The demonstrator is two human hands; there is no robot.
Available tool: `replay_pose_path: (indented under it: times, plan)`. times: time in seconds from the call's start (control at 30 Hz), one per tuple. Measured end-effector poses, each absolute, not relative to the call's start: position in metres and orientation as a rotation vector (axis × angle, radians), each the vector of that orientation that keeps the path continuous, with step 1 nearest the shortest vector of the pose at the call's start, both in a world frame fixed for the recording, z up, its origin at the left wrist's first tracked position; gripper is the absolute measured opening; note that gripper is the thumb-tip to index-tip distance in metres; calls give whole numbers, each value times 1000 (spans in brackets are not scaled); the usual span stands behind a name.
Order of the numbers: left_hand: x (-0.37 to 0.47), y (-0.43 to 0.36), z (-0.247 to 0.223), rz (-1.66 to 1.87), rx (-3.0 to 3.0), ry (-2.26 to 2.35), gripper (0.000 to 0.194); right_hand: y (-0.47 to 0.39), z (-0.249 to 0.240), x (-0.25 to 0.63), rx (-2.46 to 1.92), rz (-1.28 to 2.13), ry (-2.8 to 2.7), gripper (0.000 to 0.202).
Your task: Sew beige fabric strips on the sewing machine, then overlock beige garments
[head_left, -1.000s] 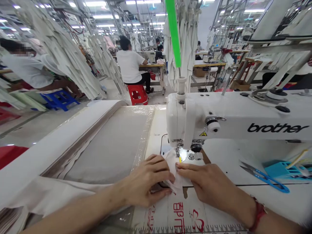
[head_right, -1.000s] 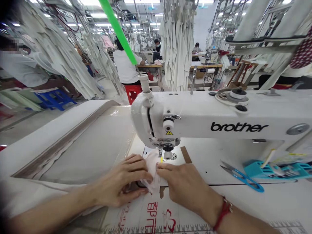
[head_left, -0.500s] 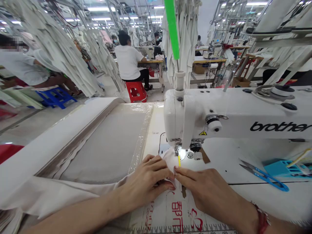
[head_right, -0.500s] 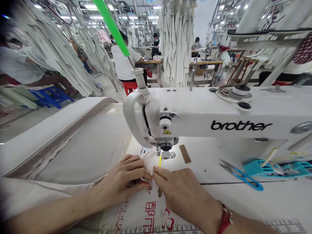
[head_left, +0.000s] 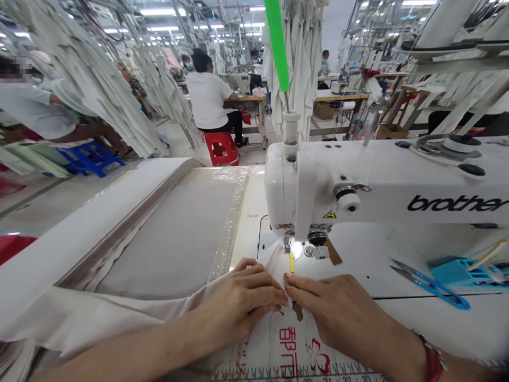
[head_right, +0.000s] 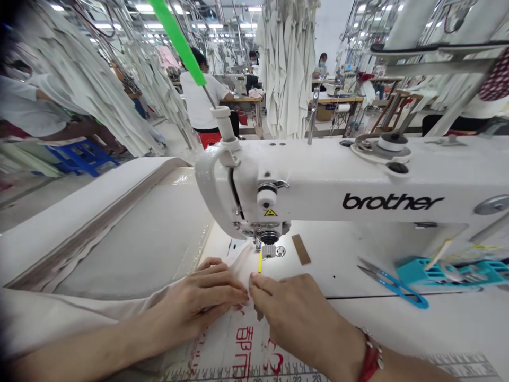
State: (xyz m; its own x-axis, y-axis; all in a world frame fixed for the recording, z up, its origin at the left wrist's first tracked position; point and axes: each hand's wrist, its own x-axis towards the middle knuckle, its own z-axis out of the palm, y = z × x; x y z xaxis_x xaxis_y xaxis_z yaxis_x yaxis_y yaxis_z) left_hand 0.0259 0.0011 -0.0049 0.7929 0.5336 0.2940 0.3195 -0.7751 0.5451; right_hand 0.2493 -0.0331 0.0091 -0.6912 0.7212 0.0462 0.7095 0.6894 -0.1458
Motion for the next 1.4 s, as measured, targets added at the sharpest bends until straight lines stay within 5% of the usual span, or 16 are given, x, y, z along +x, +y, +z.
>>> replay_pose_path:
  times: [0.3,0.8,1.13,1.4]
  plan:
    - [22,-1,-9,769,2572,717,31,-41,9,249,-1130,-73,-2842,57]
    - [22,18,-8,732,2621,622,24,-20,3,248,-1164,157,-2660,46]
    - [17,21,-9,665,2880,617,32,-35,-5,241,-1078,-425,-2741,54]
    - [20,36,-20,569,2796,967,32,-20,-10,236,-1103,-531,-2602,53]
